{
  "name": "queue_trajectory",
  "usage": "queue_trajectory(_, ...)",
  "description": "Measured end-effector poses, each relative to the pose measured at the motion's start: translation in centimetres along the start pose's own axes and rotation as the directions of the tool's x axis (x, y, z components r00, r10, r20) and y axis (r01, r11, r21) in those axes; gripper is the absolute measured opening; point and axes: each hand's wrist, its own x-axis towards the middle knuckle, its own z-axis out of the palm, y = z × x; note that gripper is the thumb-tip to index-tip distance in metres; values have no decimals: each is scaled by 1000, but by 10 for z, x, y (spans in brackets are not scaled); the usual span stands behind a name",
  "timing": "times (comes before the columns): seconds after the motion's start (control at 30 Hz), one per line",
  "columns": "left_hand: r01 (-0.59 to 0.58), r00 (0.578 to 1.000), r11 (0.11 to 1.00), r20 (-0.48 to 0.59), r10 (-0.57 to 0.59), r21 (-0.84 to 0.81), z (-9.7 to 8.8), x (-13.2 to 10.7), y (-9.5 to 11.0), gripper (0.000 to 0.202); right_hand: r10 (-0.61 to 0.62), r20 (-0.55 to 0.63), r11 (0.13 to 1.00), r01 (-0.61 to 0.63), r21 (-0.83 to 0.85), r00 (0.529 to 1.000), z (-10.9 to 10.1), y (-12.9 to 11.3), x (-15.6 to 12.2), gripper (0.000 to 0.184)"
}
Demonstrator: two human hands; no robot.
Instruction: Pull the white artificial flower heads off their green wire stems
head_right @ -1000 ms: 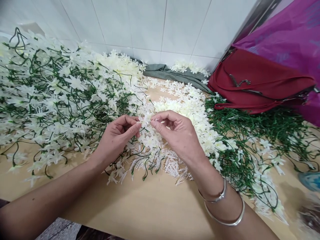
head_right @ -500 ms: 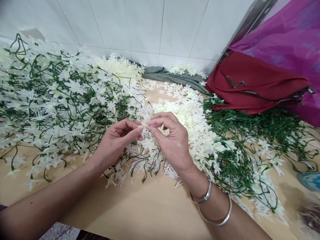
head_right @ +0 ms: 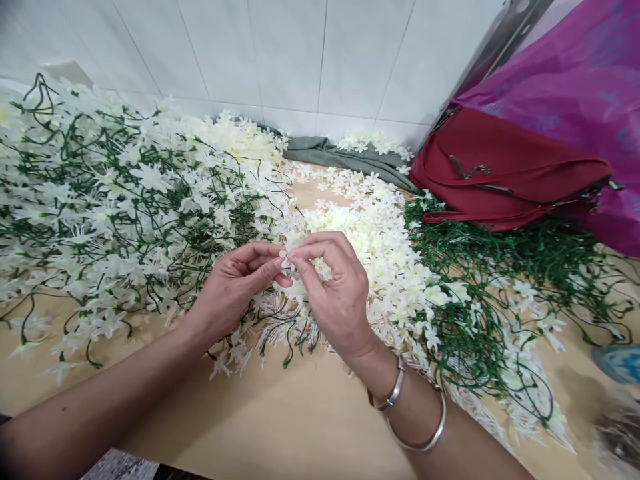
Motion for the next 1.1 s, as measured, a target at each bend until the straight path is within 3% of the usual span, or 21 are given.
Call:
queue_trajectory(0.13, -17, 1000, 1000, 1, 17, 13, 1, -2, 1, 15, -114, 4, 991, 114, -64, 993, 1, 5, -2, 14)
queue_trajectory(0.27, -17, 1000, 999, 4, 17, 27, 1, -3, 0, 15, -133, 31, 985, 136, -102, 991, 2, 8, -2, 13)
queue_trajectory(0.37, 0, 1000, 1000, 12, 0, 21, 1, -3, -1, 16, -56, 55, 996, 59, -62, 997, 3, 9, -3, 14)
queue_trajectory(0.57, -23, 999, 998, 49, 20, 57, 2, -5, 4, 16, 159, 82, 970, -171, 173, 984, 6, 5, -5, 12)
queue_trajectory(0.83, -77, 994, 977, 95, 59, 198, 2, -8, 11, 18, 126, 52, 950, -135, 282, 991, -1, 7, 1, 13)
queue_trajectory(0.97, -155, 988, 948, 70, 140, 279, 1, -7, 13, 20, 151, 80, 924, -170, 344, 985, -5, 7, 6, 13)
queue_trajectory(1.1, -126, 992, 934, 34, 122, 335, 2, -8, 12, 24, 157, 78, 915, -175, 363, 984, -4, 4, 6, 18)
